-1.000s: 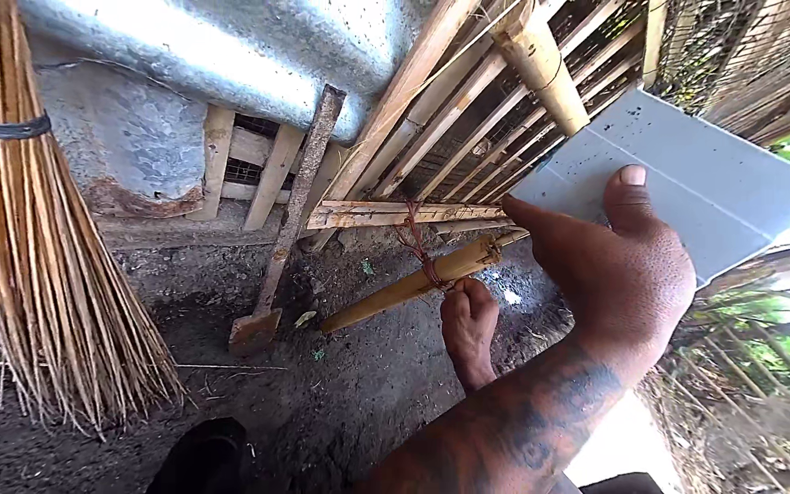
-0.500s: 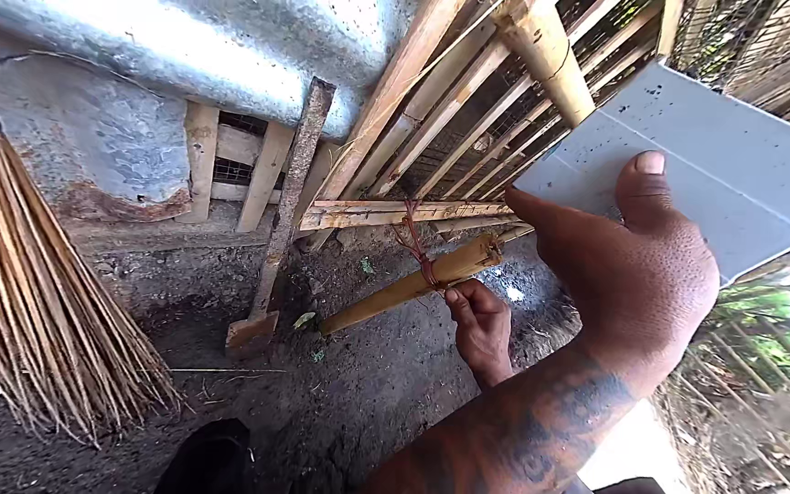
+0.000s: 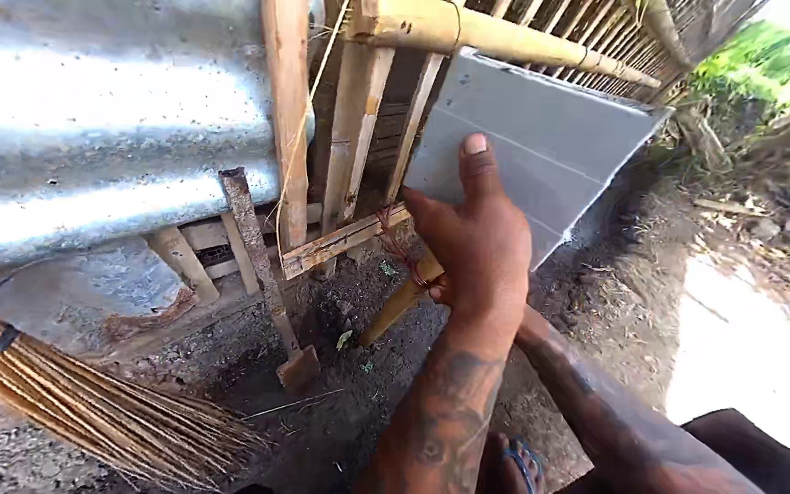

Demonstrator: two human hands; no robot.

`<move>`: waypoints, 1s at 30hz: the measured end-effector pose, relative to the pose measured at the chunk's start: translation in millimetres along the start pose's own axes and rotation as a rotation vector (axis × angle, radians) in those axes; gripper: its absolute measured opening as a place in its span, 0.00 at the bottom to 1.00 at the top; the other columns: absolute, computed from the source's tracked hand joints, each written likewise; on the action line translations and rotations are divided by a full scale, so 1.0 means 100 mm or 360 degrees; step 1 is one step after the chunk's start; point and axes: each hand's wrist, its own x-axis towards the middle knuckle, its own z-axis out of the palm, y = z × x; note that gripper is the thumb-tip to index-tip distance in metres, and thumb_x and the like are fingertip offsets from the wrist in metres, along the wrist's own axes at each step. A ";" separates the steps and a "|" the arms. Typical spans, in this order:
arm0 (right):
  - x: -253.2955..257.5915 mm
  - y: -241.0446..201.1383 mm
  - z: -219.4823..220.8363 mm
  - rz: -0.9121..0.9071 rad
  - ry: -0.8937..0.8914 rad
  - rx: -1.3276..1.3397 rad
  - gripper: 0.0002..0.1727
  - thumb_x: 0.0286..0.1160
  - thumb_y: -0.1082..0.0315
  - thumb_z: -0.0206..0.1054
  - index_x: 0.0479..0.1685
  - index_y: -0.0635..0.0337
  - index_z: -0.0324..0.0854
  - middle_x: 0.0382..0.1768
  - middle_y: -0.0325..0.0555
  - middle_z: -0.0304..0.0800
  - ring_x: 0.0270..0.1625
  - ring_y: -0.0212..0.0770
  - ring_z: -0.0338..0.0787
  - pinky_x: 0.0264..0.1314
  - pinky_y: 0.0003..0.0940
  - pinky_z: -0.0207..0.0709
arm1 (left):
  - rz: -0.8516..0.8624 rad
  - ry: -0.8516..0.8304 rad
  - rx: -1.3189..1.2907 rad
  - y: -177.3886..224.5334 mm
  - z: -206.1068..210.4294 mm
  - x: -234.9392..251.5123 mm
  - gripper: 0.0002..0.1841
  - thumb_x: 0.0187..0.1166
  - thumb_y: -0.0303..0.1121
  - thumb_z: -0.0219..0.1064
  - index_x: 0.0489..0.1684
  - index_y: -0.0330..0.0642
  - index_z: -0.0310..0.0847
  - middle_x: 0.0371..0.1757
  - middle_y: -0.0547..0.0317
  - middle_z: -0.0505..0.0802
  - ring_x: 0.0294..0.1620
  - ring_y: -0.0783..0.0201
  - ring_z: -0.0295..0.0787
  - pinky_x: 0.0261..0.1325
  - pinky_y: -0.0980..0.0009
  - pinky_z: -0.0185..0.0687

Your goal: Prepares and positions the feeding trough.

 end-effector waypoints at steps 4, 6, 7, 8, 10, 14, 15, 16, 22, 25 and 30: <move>0.11 0.24 -0.33 -0.0710 -0.0436 0.0005 0.15 0.83 0.60 0.64 0.40 0.60 0.92 0.42 0.43 0.93 0.46 0.33 0.89 0.54 0.38 0.84 | -0.0105 -0.0141 -0.0042 0.21 -0.14 0.23 0.27 0.88 0.58 0.57 0.73 0.48 0.75 0.56 0.55 0.92 0.54 0.59 0.93 0.57 0.53 0.91; 0.15 0.36 -0.32 -0.0921 -0.0573 0.0089 0.17 0.85 0.59 0.62 0.37 0.61 0.91 0.46 0.44 0.91 0.49 0.34 0.88 0.55 0.35 0.82 | -0.0053 -0.0144 -0.0161 0.23 -0.14 0.43 0.22 0.91 0.49 0.56 0.67 0.40 0.77 0.51 0.52 0.93 0.54 0.58 0.94 0.59 0.54 0.93; 0.15 0.40 -0.27 -0.0942 -0.0620 0.0181 0.19 0.86 0.57 0.61 0.38 0.62 0.91 0.47 0.46 0.91 0.51 0.35 0.88 0.56 0.35 0.82 | -0.0060 -0.0151 -0.0171 0.24 -0.17 0.50 0.21 0.92 0.48 0.55 0.65 0.39 0.77 0.51 0.51 0.93 0.54 0.58 0.94 0.59 0.55 0.93; 0.13 0.44 -0.24 -0.0891 -0.0662 0.0311 0.22 0.88 0.55 0.58 0.41 0.65 0.91 0.50 0.48 0.91 0.51 0.36 0.88 0.56 0.35 0.83 | -0.0081 -0.0158 -0.0167 0.24 -0.20 0.55 0.22 0.92 0.49 0.54 0.65 0.39 0.78 0.52 0.51 0.93 0.55 0.58 0.94 0.59 0.55 0.92; 0.11 0.53 -0.18 -0.0569 -0.0679 0.0683 0.31 0.91 0.49 0.47 0.49 0.67 0.88 0.48 0.44 0.95 0.43 0.31 0.92 0.46 0.30 0.87 | -0.0123 -0.0130 -0.0173 0.20 -0.25 0.63 0.23 0.93 0.50 0.51 0.66 0.40 0.77 0.53 0.52 0.93 0.56 0.57 0.93 0.59 0.54 0.91; -0.04 0.55 0.29 0.0181 -0.0215 0.1457 0.11 0.84 0.66 0.67 0.41 0.68 0.83 0.30 0.47 0.93 0.25 0.37 0.91 0.30 0.31 0.88 | -0.0174 -0.0044 -0.0206 0.11 -0.33 0.71 0.25 0.92 0.52 0.51 0.68 0.41 0.76 0.56 0.49 0.92 0.58 0.54 0.92 0.61 0.49 0.90; -0.09 0.52 0.43 0.0279 -0.0114 0.1605 0.09 0.80 0.72 0.69 0.47 0.68 0.76 0.29 0.48 0.91 0.23 0.39 0.90 0.28 0.32 0.87 | -0.0180 -0.0026 -0.0216 0.11 -0.31 0.70 0.25 0.92 0.52 0.51 0.69 0.40 0.76 0.56 0.48 0.92 0.59 0.53 0.92 0.60 0.48 0.90; -0.13 0.49 0.56 0.0363 -0.0062 0.1717 0.12 0.79 0.74 0.68 0.54 0.66 0.71 0.29 0.49 0.91 0.23 0.39 0.90 0.25 0.31 0.86 | -0.0178 -0.0009 -0.0221 0.13 -0.29 0.70 0.25 0.92 0.52 0.51 0.69 0.40 0.76 0.56 0.48 0.92 0.59 0.53 0.92 0.60 0.48 0.90; -0.13 0.34 0.86 0.0362 0.0245 0.1896 0.11 0.87 0.72 0.60 0.41 0.70 0.85 0.23 0.44 0.89 0.16 0.30 0.78 0.18 0.23 0.72 | -0.0124 -0.0105 -0.0252 0.22 -0.20 0.62 0.25 0.91 0.52 0.52 0.65 0.39 0.78 0.54 0.46 0.93 0.57 0.52 0.93 0.60 0.48 0.91; -0.08 0.23 0.95 0.0241 0.0481 0.1967 0.12 0.87 0.74 0.58 0.39 0.71 0.85 0.23 0.45 0.89 0.16 0.30 0.78 0.19 0.24 0.73 | -0.0104 -0.0113 -0.0258 0.22 -0.19 0.61 0.24 0.91 0.51 0.53 0.64 0.38 0.78 0.53 0.46 0.93 0.56 0.52 0.94 0.59 0.49 0.92; -0.04 0.05 0.70 0.0353 0.0510 0.1662 0.13 0.87 0.72 0.60 0.35 0.69 0.85 0.23 0.47 0.90 0.15 0.32 0.81 0.18 0.25 0.76 | -0.0122 -0.0083 -0.0258 0.21 -0.20 0.64 0.24 0.91 0.51 0.54 0.64 0.38 0.78 0.53 0.47 0.93 0.56 0.53 0.94 0.59 0.49 0.92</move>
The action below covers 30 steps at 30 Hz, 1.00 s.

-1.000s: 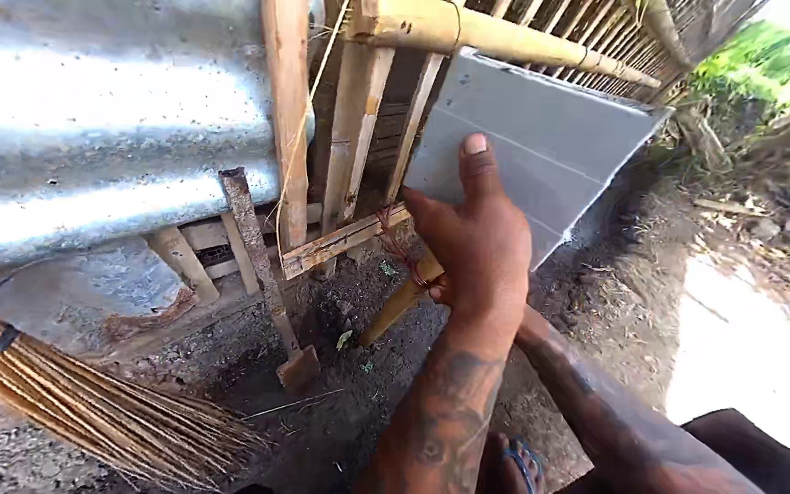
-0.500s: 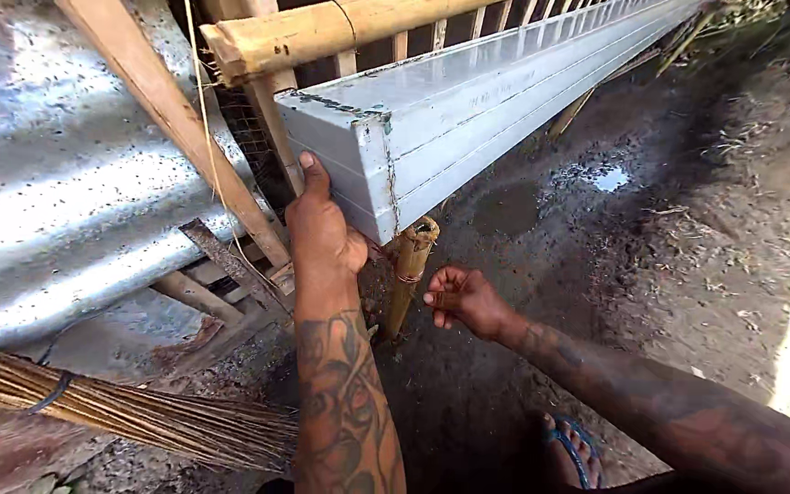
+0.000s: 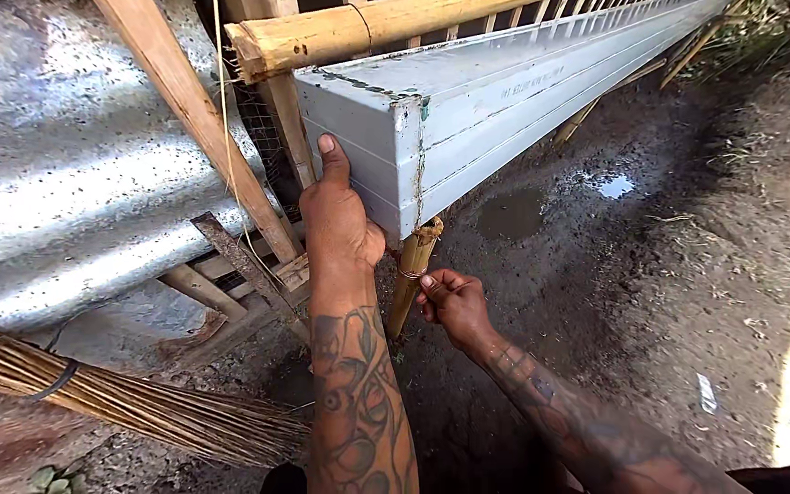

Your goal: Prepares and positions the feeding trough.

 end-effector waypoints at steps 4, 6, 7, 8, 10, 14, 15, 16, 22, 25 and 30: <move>0.10 -0.25 -0.39 0.0149 -0.0417 -0.0884 0.17 0.87 0.54 0.63 0.39 0.58 0.89 0.33 0.40 0.94 0.30 0.34 0.92 0.37 0.33 0.88 | -0.0018 -0.0018 -0.0012 0.00 0.01 -0.03 0.24 0.91 0.51 0.53 0.66 0.38 0.78 0.54 0.46 0.93 0.57 0.52 0.93 0.60 0.48 0.91; 0.10 -0.53 -0.58 -0.0421 -0.0003 -0.0893 0.18 0.79 0.50 0.71 0.44 0.56 0.91 0.34 0.41 0.94 0.34 0.36 0.92 0.42 0.41 0.86 | -0.0015 -0.0017 -0.0028 0.00 0.03 -0.05 0.24 0.91 0.51 0.53 0.64 0.38 0.78 0.54 0.46 0.93 0.56 0.53 0.93 0.59 0.49 0.91; 0.11 -0.70 -0.61 -0.0657 0.0170 -0.0763 0.22 0.79 0.47 0.70 0.51 0.58 0.87 0.39 0.41 0.93 0.38 0.36 0.93 0.43 0.39 0.89 | -0.0007 -0.0001 -0.0036 -0.01 0.04 -0.06 0.24 0.91 0.51 0.54 0.63 0.38 0.78 0.53 0.46 0.93 0.56 0.52 0.94 0.59 0.50 0.92; 0.10 -0.88 -0.58 -0.0685 0.0254 -0.0518 0.27 0.81 0.42 0.65 0.58 0.58 0.82 0.44 0.43 0.92 0.44 0.37 0.94 0.47 0.38 0.90 | 0.0004 0.0015 -0.0038 -0.01 0.05 -0.08 0.24 0.91 0.51 0.54 0.62 0.37 0.78 0.52 0.46 0.93 0.55 0.53 0.94 0.58 0.50 0.92; 0.08 -1.25 -0.41 -0.0270 0.0175 0.0267 0.37 0.85 0.32 0.50 0.70 0.56 0.75 0.58 0.48 0.88 0.58 0.47 0.91 0.57 0.47 0.87 | 0.0027 0.0027 -0.0028 -0.01 0.08 -0.13 0.24 0.91 0.51 0.54 0.60 0.36 0.79 0.51 0.46 0.93 0.54 0.53 0.94 0.58 0.51 0.92; 0.30 -1.42 -0.19 -0.0203 -0.0245 0.1490 0.44 0.79 0.24 0.44 0.86 0.43 0.62 0.76 0.50 0.80 0.77 0.51 0.81 0.76 0.60 0.77 | 0.0047 0.0002 0.0016 -0.03 0.13 -0.24 0.24 0.91 0.52 0.53 0.61 0.38 0.80 0.52 0.47 0.93 0.55 0.54 0.94 0.59 0.50 0.92; 0.35 -1.41 -0.13 -0.0294 -0.0254 0.1711 0.38 0.84 0.29 0.47 0.82 0.45 0.66 0.73 0.51 0.82 0.76 0.52 0.82 0.75 0.62 0.77 | 0.0050 -0.0021 0.0071 -0.03 0.11 -0.26 0.24 0.91 0.53 0.52 0.62 0.40 0.80 0.53 0.48 0.93 0.56 0.54 0.94 0.59 0.50 0.92; 0.37 -1.40 -0.09 -0.0338 -0.0251 0.1884 0.33 0.87 0.34 0.47 0.78 0.47 0.68 0.69 0.51 0.84 0.74 0.52 0.83 0.74 0.63 0.77 | 0.0049 -0.0066 0.0165 -0.03 0.05 -0.30 0.25 0.90 0.56 0.52 0.65 0.44 0.80 0.56 0.51 0.93 0.57 0.56 0.93 0.59 0.51 0.92; 0.34 -1.59 -0.03 -0.0320 -0.0187 0.2290 0.25 0.92 0.42 0.46 0.66 0.51 0.73 0.56 0.51 0.88 0.63 0.50 0.90 0.65 0.61 0.84 | 0.0109 0.0154 0.0927 -0.43 -0.49 -0.29 0.26 0.92 0.57 0.47 0.59 0.46 0.83 0.40 0.58 0.90 0.32 0.65 0.87 0.32 0.69 0.85; 0.39 -1.56 0.01 -0.0354 -0.0218 0.2322 0.25 0.93 0.43 0.45 0.65 0.52 0.74 0.54 0.50 0.89 0.61 0.48 0.90 0.64 0.59 0.85 | -0.0100 0.0227 0.1336 -0.76 -0.70 -0.36 0.13 0.91 0.33 0.58 0.44 0.33 0.86 0.27 0.55 0.88 0.19 0.67 0.82 0.20 0.75 0.75; 0.44 -1.58 0.03 -0.0325 -0.0281 0.2394 0.24 0.93 0.44 0.45 0.64 0.51 0.74 0.54 0.50 0.88 0.61 0.48 0.90 0.64 0.59 0.85 | -0.0660 0.0410 0.1111 -0.91 -0.69 -0.44 0.17 0.91 0.39 0.58 0.33 0.35 0.79 0.20 0.57 0.84 0.12 0.70 0.78 0.10 0.78 0.70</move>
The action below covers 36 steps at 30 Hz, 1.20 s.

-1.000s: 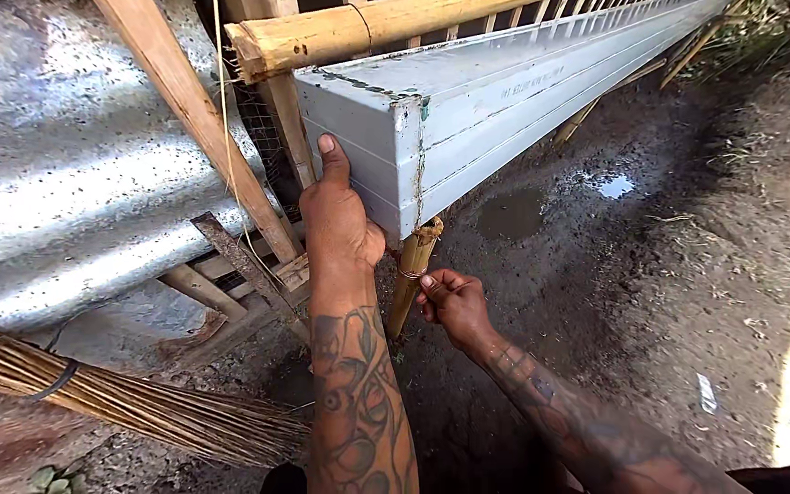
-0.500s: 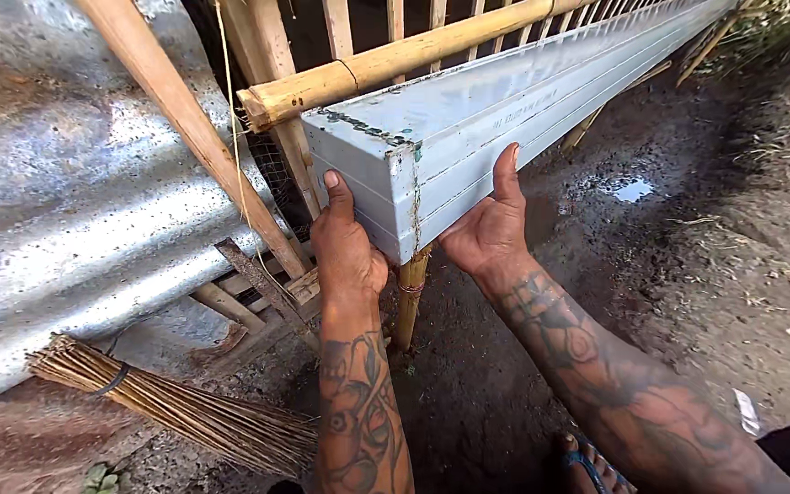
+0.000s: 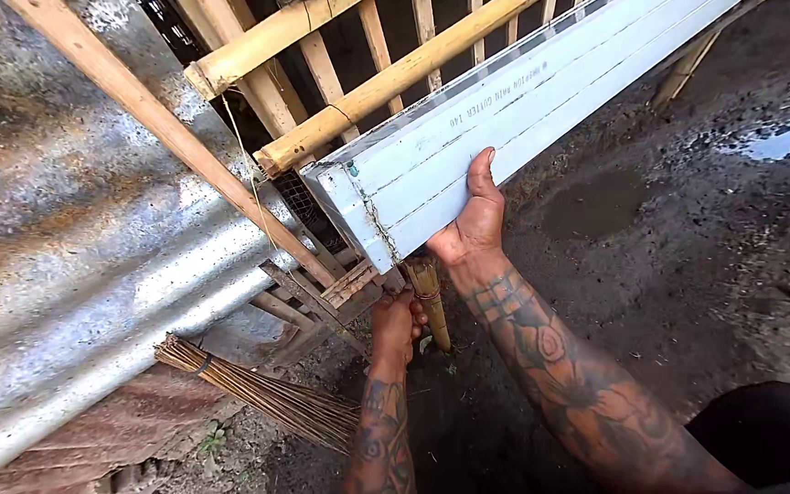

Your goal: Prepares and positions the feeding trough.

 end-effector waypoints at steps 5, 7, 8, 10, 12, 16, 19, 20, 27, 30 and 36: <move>0.01 -0.01 0.00 0.0061 -0.0004 0.0062 0.23 0.93 0.44 0.47 0.65 0.52 0.73 0.55 0.51 0.88 0.62 0.49 0.90 0.65 0.61 0.84 | -0.0311 -0.0241 -0.0350 0.06 -0.11 -0.02 0.12 0.88 0.33 0.55 0.35 0.38 0.78 0.25 0.56 0.86 0.15 0.69 0.81 0.13 0.79 0.74; 0.01 0.00 -0.01 0.0071 0.0005 0.0074 0.23 0.93 0.45 0.48 0.65 0.52 0.74 0.55 0.51 0.88 0.62 0.49 0.90 0.65 0.60 0.84 | -0.0341 -0.0290 -0.0379 0.04 -0.10 -0.04 0.12 0.89 0.33 0.56 0.37 0.36 0.80 0.27 0.54 0.88 0.18 0.68 0.84 0.16 0.78 0.76; 0.01 0.01 -0.02 0.0071 0.0010 0.0070 0.22 0.93 0.45 0.48 0.65 0.52 0.74 0.55 0.50 0.88 0.61 0.48 0.90 0.65 0.59 0.84 | -0.0341 -0.0294 -0.0404 0.04 -0.09 -0.06 0.12 0.89 0.33 0.57 0.37 0.35 0.81 0.27 0.54 0.89 0.18 0.69 0.84 0.16 0.79 0.77; 0.01 0.01 -0.03 0.0084 0.0023 0.0073 0.22 0.93 0.46 0.48 0.65 0.51 0.73 0.55 0.50 0.88 0.62 0.48 0.90 0.65 0.59 0.84 | -0.0330 -0.0272 -0.0461 0.02 -0.06 -0.07 0.11 0.89 0.32 0.58 0.39 0.34 0.80 0.25 0.54 0.88 0.16 0.71 0.83 0.15 0.80 0.77; 0.01 0.01 -0.05 0.0096 0.0040 0.0073 0.22 0.92 0.46 0.49 0.65 0.51 0.74 0.55 0.50 0.88 0.61 0.48 0.90 0.65 0.58 0.84 | -0.0314 -0.0229 -0.0481 0.01 -0.06 -0.08 0.10 0.89 0.31 0.59 0.41 0.33 0.81 0.25 0.55 0.88 0.15 0.72 0.81 0.14 0.82 0.76; 0.00 0.00 -0.05 0.0102 0.0064 0.0049 0.21 0.93 0.46 0.50 0.65 0.51 0.74 0.55 0.50 0.88 0.61 0.47 0.91 0.64 0.57 0.85 | -0.0302 -0.0124 -0.0416 0.03 -0.04 -0.09 0.08 0.86 0.29 0.60 0.36 0.35 0.79 0.21 0.58 0.85 0.10 0.75 0.75 0.09 0.83 0.68; -0.01 -0.01 -0.07 0.0091 0.0072 0.0019 0.21 0.93 0.47 0.50 0.66 0.52 0.73 0.55 0.50 0.88 0.61 0.48 0.90 0.65 0.58 0.85 | -0.0340 -0.0059 -0.0355 0.06 0.00 -0.09 0.10 0.84 0.28 0.59 0.29 0.40 0.75 0.18 0.60 0.81 0.08 0.74 0.70 0.07 0.83 0.63; -0.01 -0.01 -0.09 0.0084 0.0065 0.0001 0.21 0.93 0.47 0.49 0.67 0.52 0.72 0.55 0.50 0.88 0.61 0.48 0.90 0.65 0.58 0.85 | -0.0370 -0.0055 -0.0343 0.07 0.03 -0.09 0.10 0.84 0.28 0.58 0.28 0.42 0.74 0.18 0.61 0.80 0.08 0.74 0.69 0.07 0.82 0.63; -0.05 -0.05 -0.11 0.0097 0.0100 -0.0032 0.22 0.93 0.46 0.49 0.67 0.52 0.72 0.56 0.51 0.88 0.62 0.49 0.90 0.66 0.59 0.84 | -0.0560 -0.0140 -0.0510 0.16 0.08 -0.02 0.16 0.86 0.35 0.46 0.22 0.48 0.64 0.11 0.67 0.68 0.04 0.75 0.60 0.05 0.82 0.55; -0.09 -0.08 -0.12 0.0093 0.0139 -0.0042 0.21 0.92 0.47 0.50 0.67 0.52 0.73 0.57 0.51 0.88 0.63 0.49 0.90 0.66 0.59 0.84 | -0.0498 -0.0109 -0.0438 0.21 0.08 -0.01 0.18 0.87 0.36 0.45 0.20 0.49 0.63 0.09 0.68 0.66 0.03 0.75 0.58 0.05 0.82 0.54; -0.15 -0.13 -0.13 0.0107 0.0186 -0.0065 0.21 0.92 0.47 0.51 0.68 0.52 0.74 0.57 0.50 0.88 0.62 0.48 0.90 0.66 0.58 0.84 | -0.0147 0.0141 -0.0211 0.23 0.19 -0.04 0.14 0.91 0.31 0.50 0.28 0.44 0.67 0.12 0.65 0.69 0.04 0.74 0.56 0.05 0.81 0.52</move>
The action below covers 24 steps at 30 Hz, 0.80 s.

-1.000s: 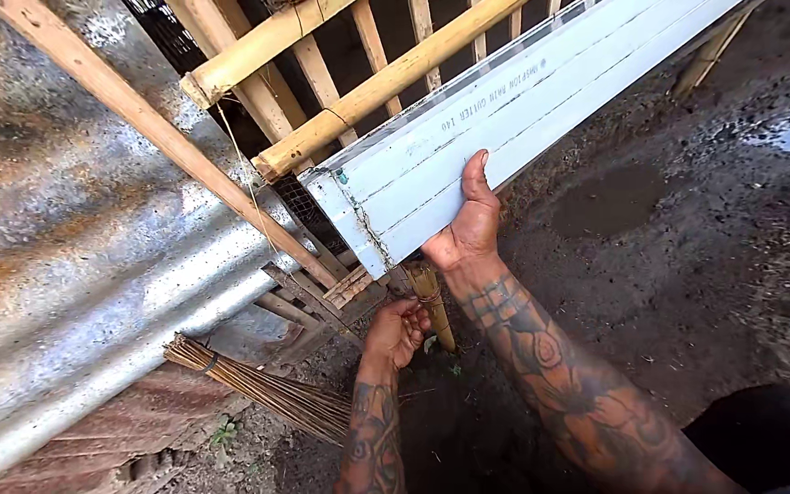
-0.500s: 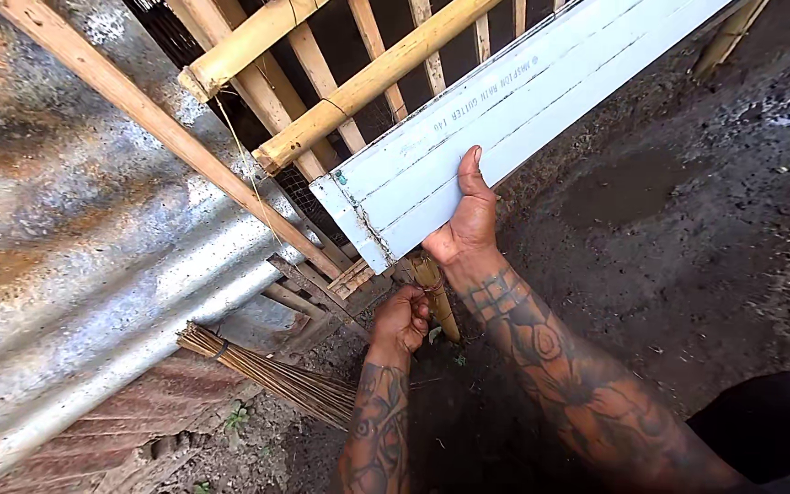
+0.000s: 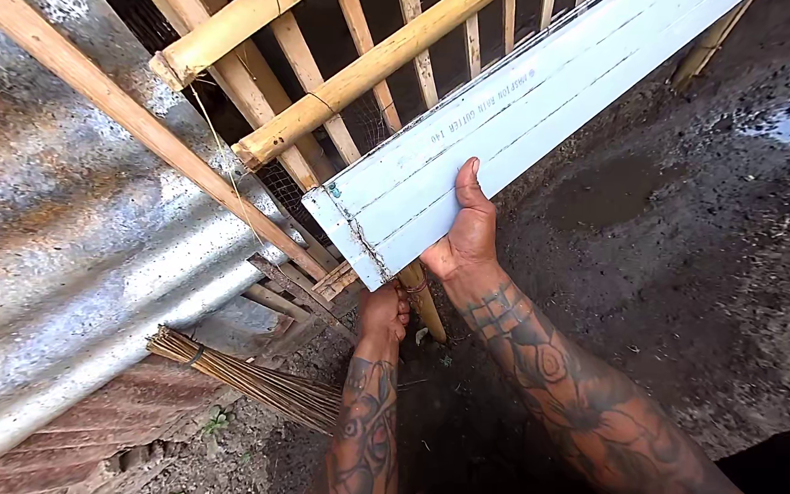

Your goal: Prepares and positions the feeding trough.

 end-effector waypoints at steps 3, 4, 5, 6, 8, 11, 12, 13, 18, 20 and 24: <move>-0.01 -0.01 0.03 -0.0004 0.0003 0.0016 0.20 0.92 0.48 0.51 0.65 0.52 0.74 0.55 0.50 0.88 0.61 0.47 0.90 0.66 0.57 0.85 | 0.0111 0.0035 -0.0087 -0.08 0.03 -0.03 0.15 0.90 0.30 0.49 0.26 0.43 0.68 0.11 0.66 0.68 0.04 0.74 0.56 0.05 0.81 0.52; -0.01 -0.02 0.04 -0.0002 -0.0007 0.0023 0.20 0.93 0.48 0.51 0.65 0.52 0.74 0.54 0.50 0.88 0.61 0.47 0.90 0.65 0.57 0.85 | 0.0162 0.0056 -0.0095 -0.13 0.04 -0.03 0.16 0.91 0.31 0.49 0.25 0.43 0.68 0.10 0.66 0.68 0.04 0.74 0.56 0.06 0.81 0.52; 0.01 -0.02 0.06 -0.0005 -0.0026 0.0025 0.20 0.93 0.48 0.50 0.64 0.52 0.74 0.54 0.50 0.88 0.60 0.48 0.90 0.65 0.58 0.85 | 0.0223 0.0084 -0.0087 -0.19 0.03 0.01 0.18 0.92 0.32 0.50 0.24 0.43 0.69 0.10 0.65 0.68 0.05 0.73 0.57 0.07 0.80 0.53; 0.02 -0.02 0.07 -0.0015 -0.0045 0.0018 0.20 0.93 0.48 0.49 0.63 0.52 0.74 0.53 0.50 0.88 0.60 0.48 0.91 0.64 0.58 0.85 | 0.0253 0.0108 -0.0047 -0.24 0.00 0.06 0.19 0.93 0.32 0.50 0.23 0.42 0.69 0.11 0.64 0.69 0.05 0.72 0.58 0.08 0.79 0.54; 0.01 0.00 0.11 -0.0047 -0.0094 -0.0008 0.20 0.94 0.48 0.47 0.62 0.53 0.74 0.52 0.50 0.88 0.60 0.48 0.91 0.64 0.58 0.85 | 0.0217 0.0109 0.0076 -0.27 -0.08 0.15 0.19 0.93 0.35 0.50 0.23 0.43 0.68 0.11 0.64 0.70 0.06 0.72 0.59 0.09 0.79 0.55; 0.00 -0.02 0.14 -0.0078 -0.0206 -0.0034 0.22 0.95 0.47 0.44 0.63 0.52 0.73 0.54 0.50 0.88 0.62 0.48 0.90 0.66 0.59 0.84 | 0.0174 0.0031 0.0157 -0.09 -0.05 0.04 0.15 0.91 0.33 0.53 0.28 0.43 0.69 0.13 0.64 0.70 0.07 0.73 0.58 0.09 0.80 0.53; -0.01 -0.03 0.15 -0.0068 -0.0264 -0.0039 0.23 0.95 0.46 0.43 0.64 0.51 0.73 0.56 0.49 0.87 0.64 0.47 0.89 0.68 0.59 0.83 | 0.0194 0.0015 0.0152 -0.02 0.00 0.00 0.14 0.91 0.32 0.55 0.29 0.42 0.70 0.13 0.63 0.71 0.06 0.73 0.58 0.08 0.80 0.53; 0.01 -0.04 0.17 -0.0082 -0.0263 -0.0021 0.23 0.95 0.46 0.43 0.63 0.53 0.74 0.54 0.49 0.88 0.62 0.47 0.90 0.66 0.59 0.84 | 0.0212 0.0013 0.0159 0.00 0.00 0.01 0.14 0.91 0.32 0.55 0.29 0.42 0.70 0.13 0.63 0.71 0.06 0.73 0.58 0.08 0.80 0.52; -0.04 -0.04 0.12 -0.0056 -0.0290 -0.0082 0.24 0.94 0.43 0.43 0.67 0.49 0.73 0.60 0.46 0.86 0.68 0.46 0.87 0.71 0.59 0.81 | 0.0201 -0.0062 0.0340 0.02 -0.13 0.12 0.14 0.92 0.31 0.53 0.28 0.42 0.69 0.12 0.65 0.69 0.07 0.75 0.57 0.10 0.81 0.52; -0.02 -0.03 0.12 -0.0064 -0.0246 -0.0060 0.24 0.94 0.44 0.43 0.65 0.50 0.73 0.58 0.47 0.87 0.66 0.47 0.88 0.70 0.59 0.82 | 0.0229 -0.0093 0.0296 0.06 -0.12 0.10 0.14 0.90 0.30 0.56 0.28 0.42 0.70 0.11 0.65 0.69 0.06 0.75 0.56 0.09 0.82 0.50; -0.02 -0.04 0.14 -0.0085 -0.0161 0.0009 0.21 0.95 0.48 0.45 0.61 0.54 0.74 0.51 0.50 0.89 0.60 0.48 0.91 0.64 0.59 0.85 | 0.0184 -0.0142 0.0295 0.04 -0.14 0.14 0.15 0.92 0.32 0.53 0.26 0.45 0.67 0.10 0.68 0.66 0.06 0.76 0.54 0.09 0.82 0.49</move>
